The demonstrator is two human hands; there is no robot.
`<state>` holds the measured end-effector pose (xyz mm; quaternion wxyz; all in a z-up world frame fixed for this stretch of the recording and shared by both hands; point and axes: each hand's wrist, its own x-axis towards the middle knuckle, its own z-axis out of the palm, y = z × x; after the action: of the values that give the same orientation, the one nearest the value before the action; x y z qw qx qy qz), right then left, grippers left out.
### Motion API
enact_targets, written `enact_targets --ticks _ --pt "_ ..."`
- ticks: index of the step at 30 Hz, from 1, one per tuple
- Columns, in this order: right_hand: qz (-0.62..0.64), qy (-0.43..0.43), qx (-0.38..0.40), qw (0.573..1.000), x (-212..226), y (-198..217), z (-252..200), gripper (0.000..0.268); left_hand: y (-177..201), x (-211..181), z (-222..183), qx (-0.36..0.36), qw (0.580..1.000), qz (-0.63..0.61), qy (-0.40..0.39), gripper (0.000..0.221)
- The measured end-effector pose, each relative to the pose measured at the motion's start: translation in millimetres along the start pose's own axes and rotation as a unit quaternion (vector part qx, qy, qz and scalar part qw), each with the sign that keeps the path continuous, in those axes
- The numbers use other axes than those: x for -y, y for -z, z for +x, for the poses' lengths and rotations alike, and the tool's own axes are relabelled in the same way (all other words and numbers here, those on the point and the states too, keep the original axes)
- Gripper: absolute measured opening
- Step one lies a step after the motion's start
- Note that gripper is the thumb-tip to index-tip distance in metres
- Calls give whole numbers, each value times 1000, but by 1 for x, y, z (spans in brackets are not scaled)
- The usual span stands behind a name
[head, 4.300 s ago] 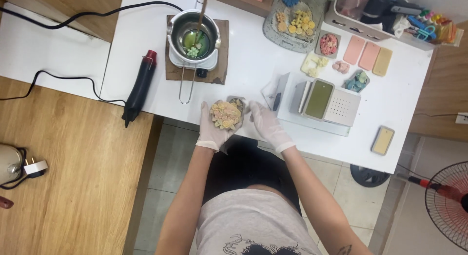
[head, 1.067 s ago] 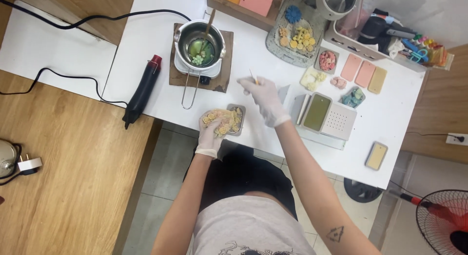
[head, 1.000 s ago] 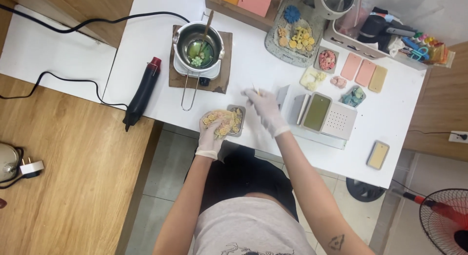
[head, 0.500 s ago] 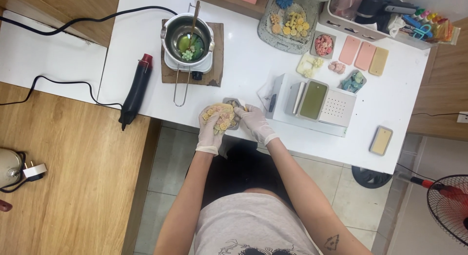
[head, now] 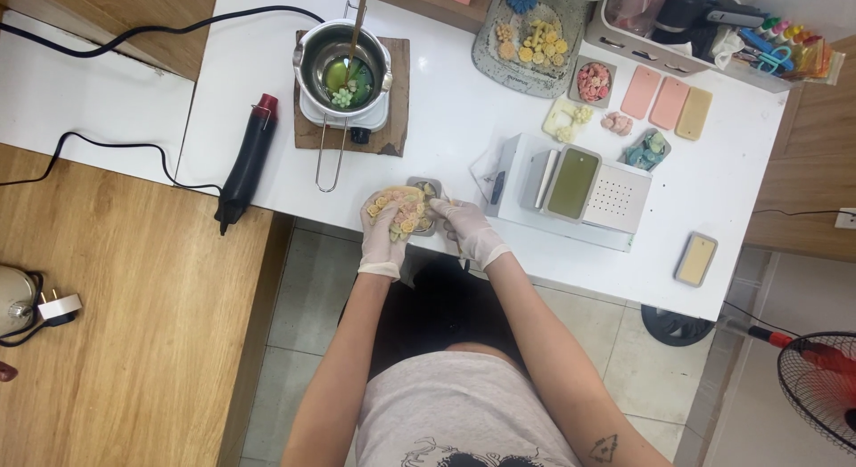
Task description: Preparing small decorative wax pieces in a mold at a candle studio workspace.
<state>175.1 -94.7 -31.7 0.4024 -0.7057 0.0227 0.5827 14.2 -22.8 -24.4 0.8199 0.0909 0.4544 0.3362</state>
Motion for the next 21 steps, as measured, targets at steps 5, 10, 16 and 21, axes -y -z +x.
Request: enact_targets --ticks 5,10,16,21 --pt "-72 41 -51 995 -6 -4 -4 26 -2 -15 -10 -33 999 1 9 46" --pt "-82 128 -47 987 -20 -4 11 26 5 -10 -3 -42 999 10 0 48" --pt "-49 140 -13 989 4 -18 -22 31 8 -2 1 -8 1000 4 -8 60" --pt "-43 172 -21 984 -9 -23 -13 29 4 -2 1 -10 1000 -12 16 66"
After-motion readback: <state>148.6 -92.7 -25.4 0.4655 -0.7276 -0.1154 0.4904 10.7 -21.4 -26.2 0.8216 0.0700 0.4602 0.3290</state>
